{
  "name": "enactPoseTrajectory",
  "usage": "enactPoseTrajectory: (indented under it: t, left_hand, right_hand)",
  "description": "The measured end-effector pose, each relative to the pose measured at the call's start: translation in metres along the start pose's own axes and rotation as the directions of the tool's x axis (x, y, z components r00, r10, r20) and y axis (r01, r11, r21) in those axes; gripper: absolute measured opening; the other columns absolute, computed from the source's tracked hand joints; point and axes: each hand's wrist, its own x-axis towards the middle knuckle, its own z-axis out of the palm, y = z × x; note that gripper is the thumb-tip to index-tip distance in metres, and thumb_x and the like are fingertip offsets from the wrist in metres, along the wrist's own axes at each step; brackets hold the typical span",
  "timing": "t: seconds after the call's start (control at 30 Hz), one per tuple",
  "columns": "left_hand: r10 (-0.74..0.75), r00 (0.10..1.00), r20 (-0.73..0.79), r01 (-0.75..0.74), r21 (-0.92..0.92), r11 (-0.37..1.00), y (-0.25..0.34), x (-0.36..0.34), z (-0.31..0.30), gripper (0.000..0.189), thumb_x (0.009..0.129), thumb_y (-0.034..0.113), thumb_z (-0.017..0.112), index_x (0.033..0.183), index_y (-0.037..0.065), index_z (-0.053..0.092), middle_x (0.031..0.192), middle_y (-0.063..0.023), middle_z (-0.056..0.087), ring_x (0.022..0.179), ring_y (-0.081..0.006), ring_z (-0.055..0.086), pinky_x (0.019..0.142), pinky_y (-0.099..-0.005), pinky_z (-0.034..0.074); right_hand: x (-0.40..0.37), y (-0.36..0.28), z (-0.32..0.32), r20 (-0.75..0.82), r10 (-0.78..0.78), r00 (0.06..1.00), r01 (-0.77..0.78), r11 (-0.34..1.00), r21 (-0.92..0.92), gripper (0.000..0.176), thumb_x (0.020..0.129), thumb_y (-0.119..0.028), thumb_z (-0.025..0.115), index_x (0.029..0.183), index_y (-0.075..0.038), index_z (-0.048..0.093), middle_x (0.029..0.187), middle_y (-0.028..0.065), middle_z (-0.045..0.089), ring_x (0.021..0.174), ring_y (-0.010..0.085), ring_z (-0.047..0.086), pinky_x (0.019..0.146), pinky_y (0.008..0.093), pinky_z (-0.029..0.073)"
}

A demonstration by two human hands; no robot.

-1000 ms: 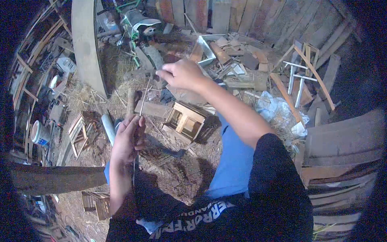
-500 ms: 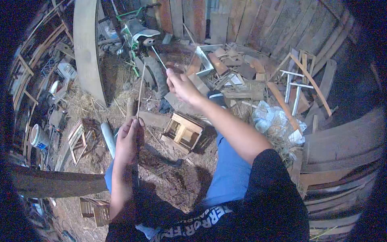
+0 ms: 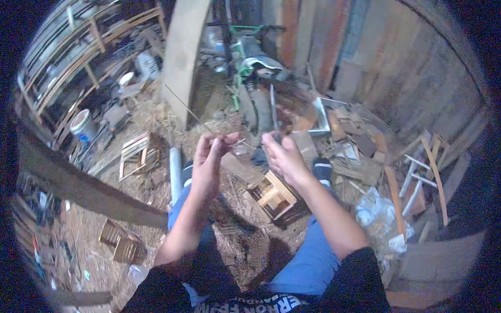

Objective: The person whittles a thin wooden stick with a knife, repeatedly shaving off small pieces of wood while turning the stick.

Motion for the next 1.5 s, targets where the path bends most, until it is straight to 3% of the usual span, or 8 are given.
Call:
enactPoseTrajectory:
  t: [0.2,0.33,0.47,0.5,0.67,0.77,1.2,1.5]
  left_hand:
    - [0.104,0.99,-0.096,-0.111,-0.069,0.991,0.002,0.005,-0.005,0.013,0.111,0.017,0.044,0.115,0.007,0.052,0.129,-0.0198,0.067,0.12,-0.0228,0.063,0.105,-0.0373,0.046]
    - [0.089,0.993,-0.074,-0.094,-0.07,0.993,0.007,0.005,-0.003,0.013,0.111,0.019,0.045,0.114,0.008,0.053,0.129,-0.0199,0.068,0.121,-0.0235,0.064,0.106,-0.038,0.045]
    - [0.039,0.998,-0.04,-0.04,-0.034,0.999,0.01,0.004,-0.008,0.014,0.11,0.017,0.048,0.114,0.006,0.055,0.134,-0.017,0.065,0.12,-0.0211,0.063,0.106,-0.036,0.045]
    - [0.042,0.998,-0.042,-0.044,-0.029,0.999,0.013,0.004,-0.008,0.014,0.11,0.016,0.048,0.115,0.006,0.056,0.135,-0.0163,0.064,0.12,-0.0203,0.062,0.106,-0.0354,0.045]
    - [0.138,0.983,-0.125,-0.127,0.094,0.988,0.029,0.008,-0.024,0.026,0.108,0.017,0.053,0.129,0.002,0.058,0.14,-0.0112,0.061,0.118,-0.0161,0.061,0.101,-0.0326,0.05]
    - [0.13,0.978,-0.166,-0.122,0.057,0.991,0.041,0.007,-0.032,0.028,0.107,0.014,0.054,0.132,0.002,0.057,0.135,-0.0127,0.062,0.117,-0.0178,0.062,0.102,-0.034,0.05]
    - [0.128,0.966,-0.225,-0.118,0.059,0.991,0.044,0.009,-0.074,0.019,0.103,0.005,0.058,0.122,0.002,0.059,0.109,-0.0092,0.068,0.101,-0.0171,0.068,0.094,-0.0337,0.056]
    - [0.126,0.968,-0.216,-0.115,0.061,0.991,0.042,0.008,-0.075,0.015,0.101,0.003,0.062,0.116,0.001,0.062,0.104,-0.0068,0.069,0.096,-0.0141,0.067,0.088,-0.0297,0.055]
  right_hand:
    - [-0.009,0.027,0.026,0.111,0.079,0.991,-0.066,0.992,-0.109,0.018,0.105,-0.029,0.06,0.11,-0.012,0.06,0.062,-0.0114,0.037,0.044,-0.0005,0.028,0.039,0.0205,0.021]
    - [-0.008,0.037,0.032,0.015,0.022,1.0,-0.019,0.989,-0.146,0.015,0.104,-0.024,0.063,0.11,-0.011,0.06,0.061,-0.0113,0.037,0.043,-0.0001,0.029,0.038,0.0217,0.02]
    - [0.013,0.055,0.009,0.053,-0.206,0.977,0.212,0.931,-0.296,0.015,0.102,-0.021,0.065,0.108,-0.007,0.063,0.072,-0.0077,0.053,0.056,0.0016,0.042,0.05,0.021,0.032]
    - [0.017,0.057,0.003,0.049,-0.198,0.979,0.204,0.934,-0.293,0.013,0.101,-0.018,0.066,0.107,-0.006,0.065,0.082,-0.0049,0.06,0.07,0.003,0.051,0.061,0.021,0.04]
    - [0.021,0.057,-0.019,-0.012,-0.187,0.982,0.167,0.902,-0.399,0.013,0.1,-0.017,0.068,0.104,-0.005,0.067,0.089,-0.0035,0.065,0.082,0.0054,0.057,0.073,0.0243,0.047]
    - [0.013,0.053,-0.024,-0.029,-0.084,0.996,0.065,0.91,-0.409,0.013,0.1,-0.018,0.068,0.103,-0.005,0.067,0.091,-0.0028,0.066,0.082,0.0054,0.058,0.074,0.0246,0.048]
    - [0.009,0.078,-0.054,-0.035,-0.076,0.997,0.053,0.897,-0.439,0.014,0.099,-0.021,0.071,0.101,-0.008,0.067,0.09,-0.0052,0.064,0.082,0.0054,0.056,0.076,0.0245,0.047]
    - [0.008,0.089,-0.053,0.042,-0.013,0.999,0.032,0.863,-0.505,0.02,0.098,-0.025,0.071,0.102,-0.006,0.07,0.093,0.0013,0.07,0.086,0.0096,0.062,0.081,0.03,0.051]
